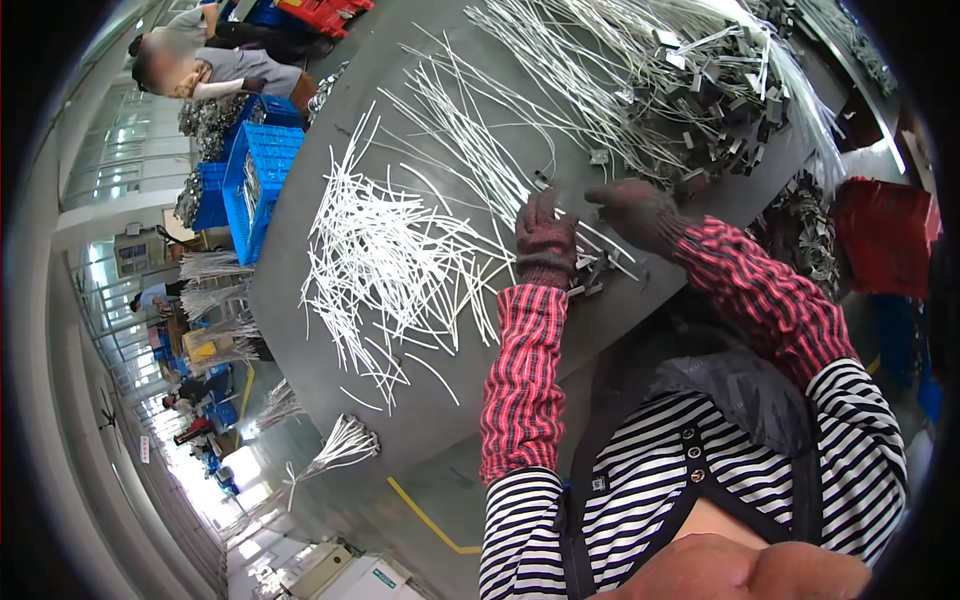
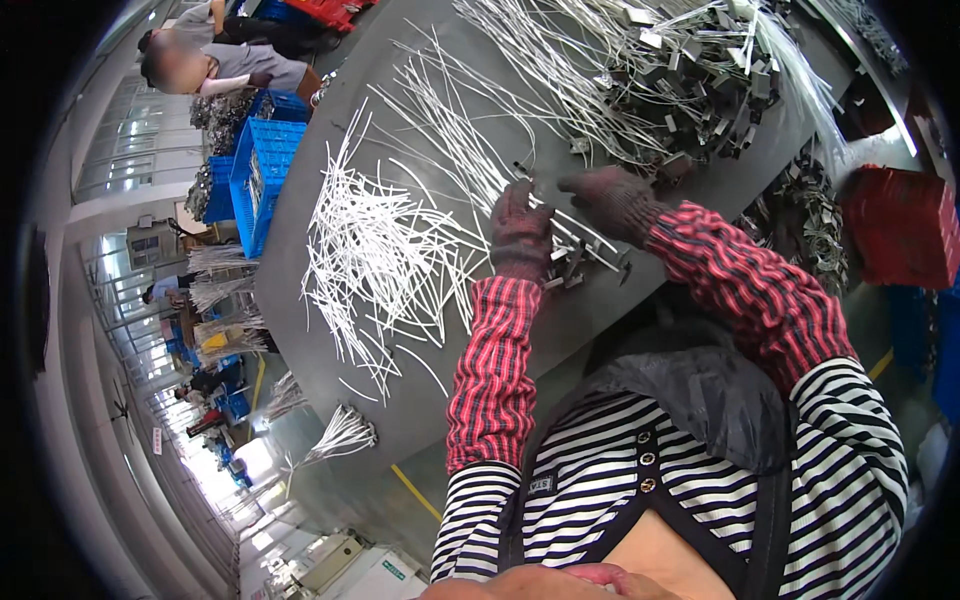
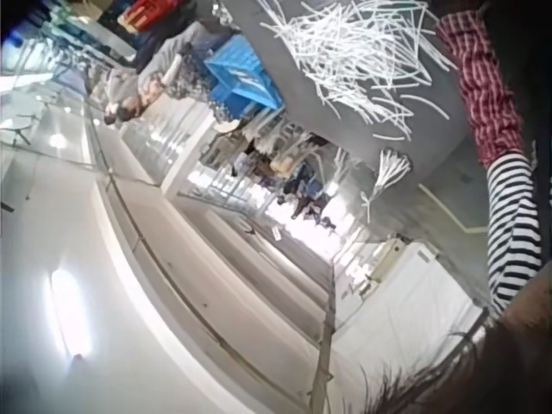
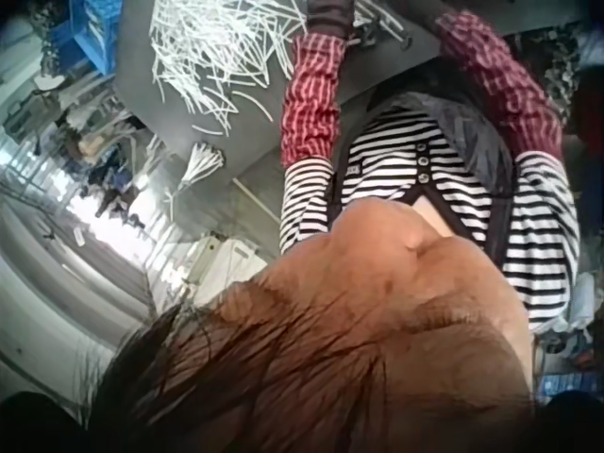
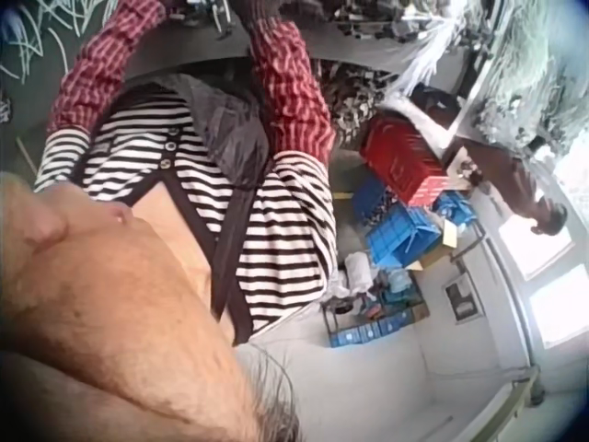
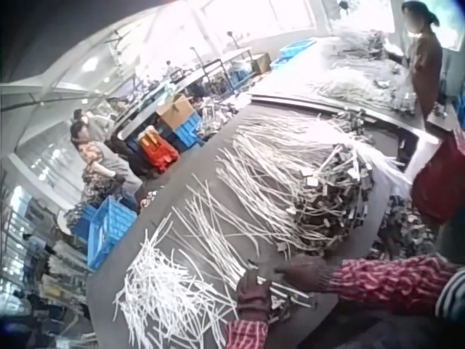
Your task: Bundling and organizing groups of white wires at a production station.
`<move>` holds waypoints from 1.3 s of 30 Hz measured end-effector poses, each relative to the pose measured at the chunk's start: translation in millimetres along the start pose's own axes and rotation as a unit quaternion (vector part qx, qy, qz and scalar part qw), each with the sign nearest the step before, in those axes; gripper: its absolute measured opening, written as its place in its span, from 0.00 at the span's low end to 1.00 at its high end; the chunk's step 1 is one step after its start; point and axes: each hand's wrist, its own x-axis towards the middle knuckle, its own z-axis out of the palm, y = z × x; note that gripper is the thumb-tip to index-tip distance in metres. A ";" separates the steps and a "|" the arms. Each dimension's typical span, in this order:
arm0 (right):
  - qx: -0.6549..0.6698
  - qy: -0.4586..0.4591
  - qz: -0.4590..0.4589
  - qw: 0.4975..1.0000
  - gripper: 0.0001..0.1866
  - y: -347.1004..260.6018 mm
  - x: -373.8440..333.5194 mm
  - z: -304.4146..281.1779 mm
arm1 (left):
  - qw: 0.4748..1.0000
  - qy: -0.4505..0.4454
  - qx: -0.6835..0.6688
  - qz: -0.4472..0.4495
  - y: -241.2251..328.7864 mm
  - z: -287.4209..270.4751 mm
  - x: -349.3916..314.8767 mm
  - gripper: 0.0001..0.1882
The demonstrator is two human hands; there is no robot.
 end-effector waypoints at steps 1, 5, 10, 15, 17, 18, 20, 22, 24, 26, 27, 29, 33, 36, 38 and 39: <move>0.065 0.020 0.052 0.996 0.17 -4.4 8.6 16.5 | 1.000 -0.006 -0.008 0.000 -0.3 -3.8 0.1 0.14; 0.126 -0.125 0.053 0.983 0.19 -3.4 37.6 42.2 | 0.926 0.046 -0.237 -0.290 -14.1 -12.9 -22.5 0.18; -0.002 -0.207 0.138 0.969 0.20 -12.1 69.0 51.6 | 0.849 0.140 -0.275 -0.429 -55.4 -13.4 -95.5 0.18; -0.119 -0.205 -0.114 0.965 0.19 -14.3 76.1 83.3 | 0.913 0.106 -0.263 -0.293 -47.6 13.2 -100.5 0.18; 0.035 -0.217 -0.085 0.972 0.15 -16.1 71.7 92.0 | 0.923 -0.014 -0.293 -0.250 -43.8 19.7 -98.2 0.14; 0.085 -0.264 -0.040 0.960 0.17 -17.9 69.0 93.5 | 0.943 -0.062 -0.229 -0.234 -43.4 22.6 -97.8 0.16; 0.157 -0.283 0.100 0.941 0.23 -25.3 64.2 91.5 | 0.955 -0.070 -0.221 -0.184 -43.8 26.9 -98.6 0.16; 0.279 -0.310 0.190 0.889 0.29 -34.9 60.1 86.0 | 0.940 -0.074 -0.272 -0.191 -38.9 31.3 -96.7 0.18; 0.255 -0.281 0.214 0.900 0.34 -41.6 55.6 82.0 | 0.946 -0.077 -0.273 -0.157 -27.0 33.9 -89.6 0.18; 0.223 -0.262 0.190 0.920 0.35 -41.1 51.4 83.2 | 0.945 -0.132 -0.262 -0.146 -10.2 29.2 -80.2 0.17; 0.254 -0.263 0.182 0.913 0.32 -36.9 49.1 84.9 | 0.950 -0.213 -0.165 -0.156 0.4 23.3 -76.4 0.16; 0.287 -0.258 0.168 0.907 0.28 -25.6 48.2 91.8 | 0.942 -0.287 -0.056 -0.163 14.8 1.9 -73.8 0.15; 0.398 -0.244 -0.056 0.883 0.11 -8.2 52.5 96.5 | 0.956 -0.129 -0.132 -0.230 0.9 -50.1 -78.0 0.16; 0.245 -0.248 -0.234 0.908 0.13 -32.4 48.4 86.1 | 0.795 0.014 -0.426 -0.433 -19.0 -66.3 -70.6 0.19; 0.320 -0.312 0.026 0.894 0.20 -68.2 41.9 72.5 | 0.863 0.066 -0.381 -0.325 -21.2 -63.2 -56.9 0.19; 0.334 -0.333 0.201 0.858 0.25 -88.9 37.8 66.4 | 0.829 0.067 -0.448 -0.328 -20.6 -61.2 -52.9 0.16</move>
